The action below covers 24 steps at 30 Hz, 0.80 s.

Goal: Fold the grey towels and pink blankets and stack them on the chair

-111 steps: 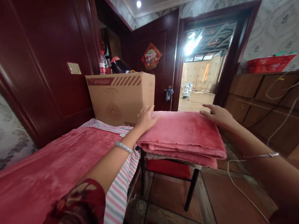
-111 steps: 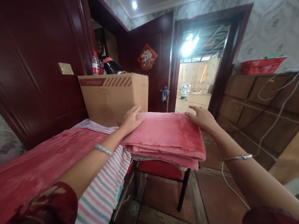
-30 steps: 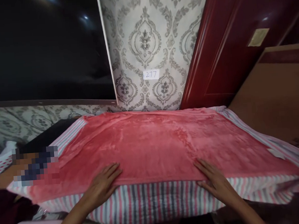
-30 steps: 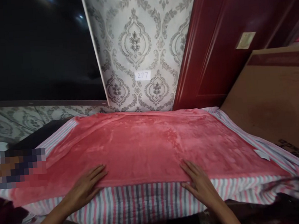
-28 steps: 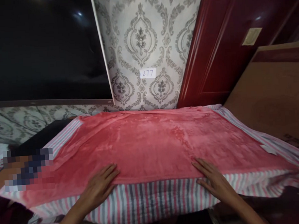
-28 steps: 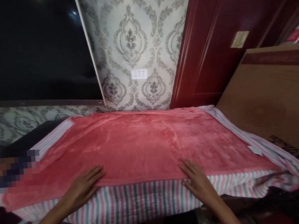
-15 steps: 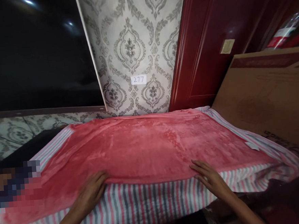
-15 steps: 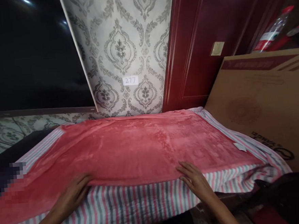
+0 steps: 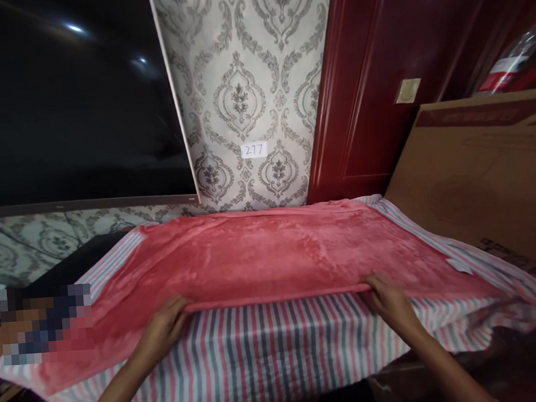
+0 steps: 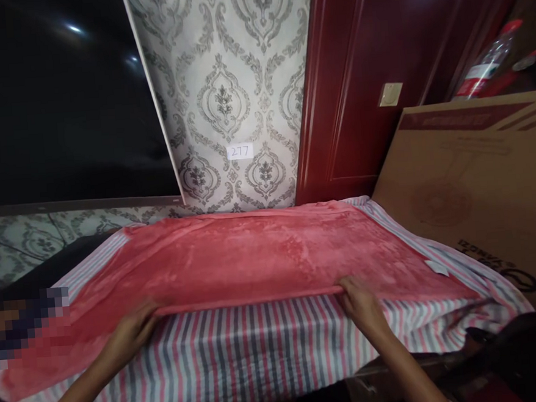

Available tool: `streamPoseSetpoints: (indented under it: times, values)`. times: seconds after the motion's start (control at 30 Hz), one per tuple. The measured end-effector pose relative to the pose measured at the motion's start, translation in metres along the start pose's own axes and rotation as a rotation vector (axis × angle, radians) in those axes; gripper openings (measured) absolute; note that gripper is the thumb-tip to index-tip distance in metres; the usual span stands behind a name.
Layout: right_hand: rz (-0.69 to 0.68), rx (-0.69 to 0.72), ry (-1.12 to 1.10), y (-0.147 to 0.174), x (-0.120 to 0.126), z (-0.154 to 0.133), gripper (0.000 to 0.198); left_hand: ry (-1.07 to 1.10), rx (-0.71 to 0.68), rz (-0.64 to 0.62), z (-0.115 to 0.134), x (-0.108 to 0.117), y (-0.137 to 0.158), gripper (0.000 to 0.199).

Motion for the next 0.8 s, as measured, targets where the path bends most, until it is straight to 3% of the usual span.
streamPoseSetpoints:
  times: [0.27, 0.5, 0.63, 0.8]
  values:
    - [0.073, 0.082, 0.004, -0.002, 0.045, -0.013, 0.030, 0.070, 0.038, -0.080, 0.030, 0.037, -0.018, 0.041]
    - [0.076, 0.099, 0.029, 0.026, 0.065, -0.002, 0.028, 0.118, -0.004, -0.148, 0.015, 0.029, 0.017, 0.039]
    - [0.006, 0.061, 0.021, 0.053, 0.062, 0.009, 0.030, 0.116, -0.014, -0.155, 0.016, 0.025, 0.034, 0.034]
    - [-0.077, 0.018, 0.049, 0.080, 0.040, 0.025, 0.031, 0.155, -0.032, -0.269, 0.035, 0.005, 0.046, 0.030]
Point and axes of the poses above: each hand's wrist, its own y-axis away from the middle knuckle, its own x-axis out of the back of the hand, z = x × y, the point moved 5 cm from there along -y, towards the middle knuckle, and after that the axes turned 8 degrees about -x, right-handed, at the moved point
